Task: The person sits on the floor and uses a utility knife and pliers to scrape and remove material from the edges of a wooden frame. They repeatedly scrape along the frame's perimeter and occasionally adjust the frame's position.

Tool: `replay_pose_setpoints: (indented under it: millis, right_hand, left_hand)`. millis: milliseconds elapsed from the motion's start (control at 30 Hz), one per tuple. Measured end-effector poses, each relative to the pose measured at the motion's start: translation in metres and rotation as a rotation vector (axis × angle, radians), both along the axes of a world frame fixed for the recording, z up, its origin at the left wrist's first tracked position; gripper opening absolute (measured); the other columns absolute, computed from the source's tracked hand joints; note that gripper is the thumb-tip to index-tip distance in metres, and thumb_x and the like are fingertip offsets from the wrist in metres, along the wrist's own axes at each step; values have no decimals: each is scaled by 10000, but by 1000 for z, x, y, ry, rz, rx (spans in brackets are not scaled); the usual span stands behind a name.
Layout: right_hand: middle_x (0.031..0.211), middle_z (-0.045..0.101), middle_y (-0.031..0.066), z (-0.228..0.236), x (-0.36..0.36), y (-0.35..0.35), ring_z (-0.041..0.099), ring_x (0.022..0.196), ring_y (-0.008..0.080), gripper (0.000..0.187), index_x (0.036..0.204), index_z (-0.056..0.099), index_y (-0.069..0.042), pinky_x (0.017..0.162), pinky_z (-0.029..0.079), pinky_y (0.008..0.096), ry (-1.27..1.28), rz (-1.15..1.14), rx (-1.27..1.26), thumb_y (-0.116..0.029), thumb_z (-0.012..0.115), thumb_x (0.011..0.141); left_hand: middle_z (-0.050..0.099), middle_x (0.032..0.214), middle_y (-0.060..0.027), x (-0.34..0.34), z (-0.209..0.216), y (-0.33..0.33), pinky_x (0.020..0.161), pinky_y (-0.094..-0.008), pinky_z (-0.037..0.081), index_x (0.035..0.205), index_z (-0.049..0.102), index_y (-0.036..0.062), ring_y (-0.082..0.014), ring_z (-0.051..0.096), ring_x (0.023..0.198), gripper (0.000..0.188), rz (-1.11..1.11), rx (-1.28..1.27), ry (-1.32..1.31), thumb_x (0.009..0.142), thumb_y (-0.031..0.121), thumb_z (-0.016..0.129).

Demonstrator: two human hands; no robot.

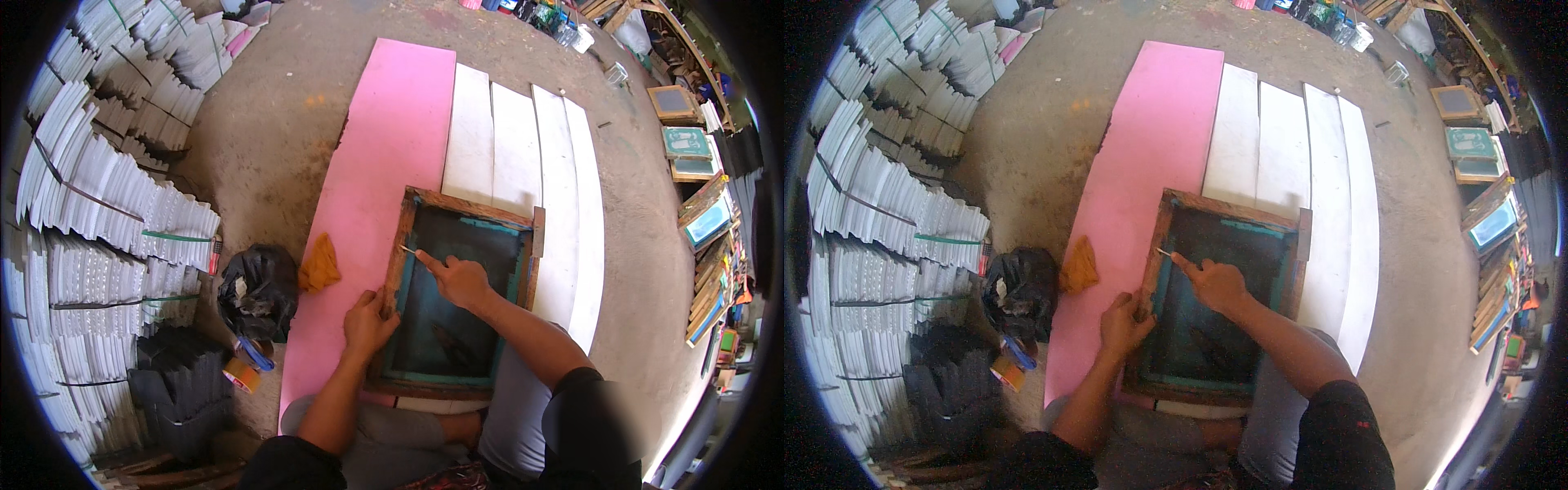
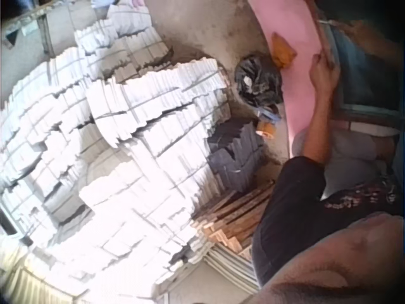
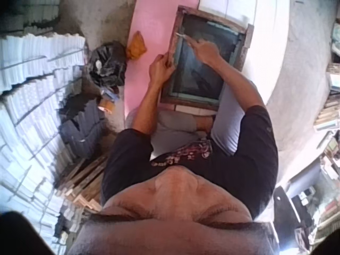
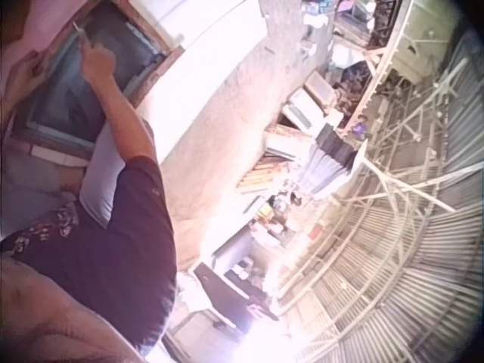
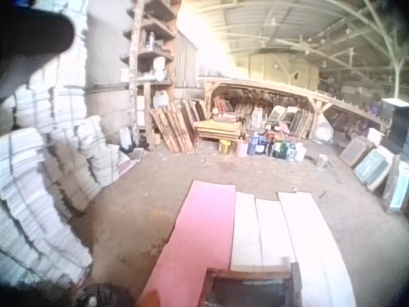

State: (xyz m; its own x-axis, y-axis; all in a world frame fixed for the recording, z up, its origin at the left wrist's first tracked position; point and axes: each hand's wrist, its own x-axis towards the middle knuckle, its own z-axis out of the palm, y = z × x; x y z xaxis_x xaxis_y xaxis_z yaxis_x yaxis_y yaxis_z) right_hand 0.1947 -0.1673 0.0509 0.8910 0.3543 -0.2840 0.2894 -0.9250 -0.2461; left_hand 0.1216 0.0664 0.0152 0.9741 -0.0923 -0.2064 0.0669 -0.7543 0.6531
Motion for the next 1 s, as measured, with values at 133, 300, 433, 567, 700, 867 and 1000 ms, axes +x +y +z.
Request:
replay_pose_setpoints:
  millis: [133,300,433,567,700,867,1000]
  right_hand:
    - [879,712,230,-13,10,-7,696,750,438,426,1496,539,-316,757,574,514,189,-130,357,-302,502,1072]
    - [865,712,217,-7,16,0,704,764,402,412,1473,574,-317,743,559,489,275,-175,490,-326,535,1063]
    - [874,718,200,-16,13,-2,713,805,393,408,1467,582,-314,757,549,488,279,-239,503,-349,543,1062]
    - [922,732,193,-21,13,-16,716,862,418,414,1473,563,-360,781,559,530,332,-257,632,-369,524,1061]
    - [940,736,196,15,11,-5,720,896,422,412,1474,549,-389,806,567,552,161,-241,272,-386,500,1065]
    - [937,735,187,21,12,9,713,890,413,405,1462,564,-357,812,558,537,68,-197,144,-363,508,1061]
    - [942,736,180,25,14,13,708,893,417,403,1453,577,-343,819,552,542,69,-197,102,-351,513,1056]
  left_hand:
    - [667,1045,-141,1,1,-2,799,-441,573,1349,652,65,-342,700,913,678,-4,-23,-28,736,292,832]
    - [673,1025,-140,0,0,4,802,-423,576,1321,672,60,-334,707,912,638,13,-28,-20,742,272,833]
    - [667,1039,-131,1,3,3,792,-430,577,1334,656,56,-330,706,917,654,-2,-93,-24,746,281,830]
    - [648,1110,-123,0,0,0,780,-460,575,1376,615,56,-338,699,948,697,-6,-37,12,762,318,816]
    - [634,1162,-132,-1,6,1,793,-474,573,1382,611,61,-356,695,973,692,1,-4,4,782,340,811]
    - [630,1178,-128,-2,5,0,798,-472,575,1384,609,59,-355,695,980,681,7,-38,-14,803,360,798]
    - [629,1170,-126,0,8,0,798,-472,576,1388,606,58,-350,695,979,670,5,-44,31,812,345,792]
